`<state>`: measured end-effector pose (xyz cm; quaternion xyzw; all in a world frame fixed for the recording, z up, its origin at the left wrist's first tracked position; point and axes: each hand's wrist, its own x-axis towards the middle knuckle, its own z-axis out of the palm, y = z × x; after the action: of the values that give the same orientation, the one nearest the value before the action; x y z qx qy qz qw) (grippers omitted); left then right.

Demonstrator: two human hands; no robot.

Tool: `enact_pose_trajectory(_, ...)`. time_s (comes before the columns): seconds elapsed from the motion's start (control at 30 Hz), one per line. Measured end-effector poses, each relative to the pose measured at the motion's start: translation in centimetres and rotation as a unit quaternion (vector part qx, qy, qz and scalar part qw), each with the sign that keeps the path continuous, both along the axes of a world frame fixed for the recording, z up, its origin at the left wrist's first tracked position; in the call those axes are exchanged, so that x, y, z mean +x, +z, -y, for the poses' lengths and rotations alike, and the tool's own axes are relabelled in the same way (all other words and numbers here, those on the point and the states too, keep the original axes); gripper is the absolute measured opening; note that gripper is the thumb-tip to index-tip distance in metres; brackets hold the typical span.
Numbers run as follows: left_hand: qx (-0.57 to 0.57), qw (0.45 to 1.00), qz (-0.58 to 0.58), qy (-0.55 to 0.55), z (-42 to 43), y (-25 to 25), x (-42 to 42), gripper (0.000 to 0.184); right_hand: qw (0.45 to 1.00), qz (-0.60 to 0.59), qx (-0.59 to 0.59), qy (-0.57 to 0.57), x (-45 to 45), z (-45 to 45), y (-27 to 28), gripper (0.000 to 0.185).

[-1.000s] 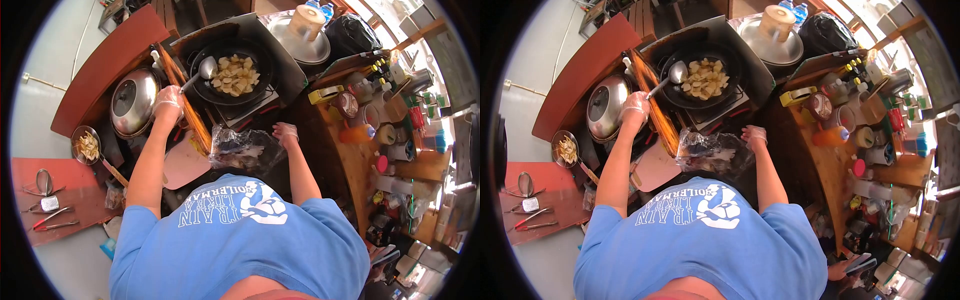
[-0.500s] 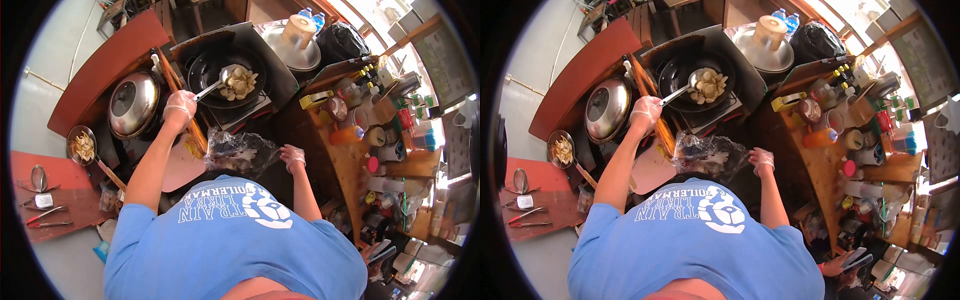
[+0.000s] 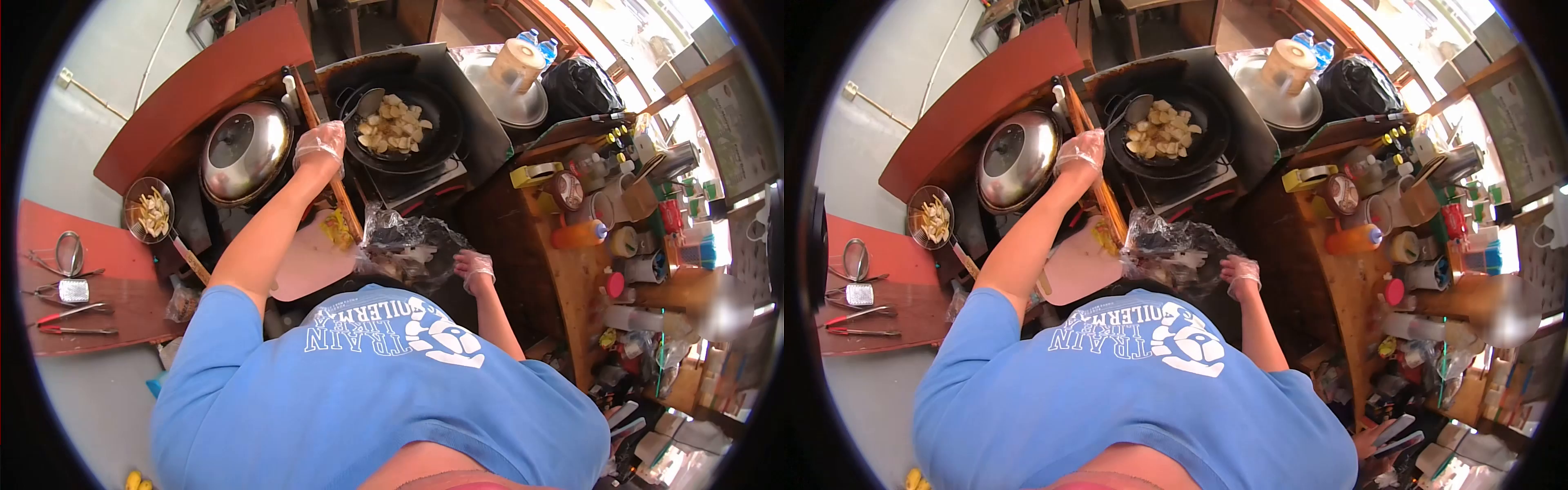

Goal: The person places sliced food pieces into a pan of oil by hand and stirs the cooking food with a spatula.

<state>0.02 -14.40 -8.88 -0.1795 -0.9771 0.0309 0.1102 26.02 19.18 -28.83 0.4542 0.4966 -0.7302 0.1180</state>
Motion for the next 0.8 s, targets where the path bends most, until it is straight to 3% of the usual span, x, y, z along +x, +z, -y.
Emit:
enact_pose_trajectory(0.23, 0.045, 0.998, -0.006, -0.038, 2.6, 0.6, 1.4, 0.018, 1.0, -0.011, -0.012, 0.004, 2.1, 4.7, 0.4, 0.027)
enact_pose_trajectory(0.3, 0.099, 0.989, -0.082, -0.079, 4.7, 1.4, 3.7, 0.018, 1.0, -0.006, -0.001, -0.001, 2.7, 5.9, 0.5, 0.031)
enact_pose_trajectory(0.37, 0.038, 0.99, -0.105, -0.087, 6.9, -0.5, 5.6, 0.022, 1.0, 0.001, -0.005, -0.017, 3.7, 7.0, 0.9, 0.029)
enact_pose_trajectory(0.5, 0.067, 0.985, -0.134, -0.09, 10.0, -1.8, 7.6, 0.026, 0.998, 0.004, 0.05, -0.037, 6.0, 9.9, 1.3, 0.027)
enact_pose_trajectory(0.67, 0.023, 0.994, -0.067, -0.082, 11.3, -2.3, 8.6, 0.029, 0.996, 0.02, 0.082, -0.042, 7.6, 14.1, 2.9, 0.024)
enact_pose_trajectory(0.8, 0.109, 0.979, -0.123, -0.12, 11.8, -2.8, 7.6, 0.027, 0.993, 0.016, 0.109, -0.049, 9.6, 16.8, 4.6, 0.024)
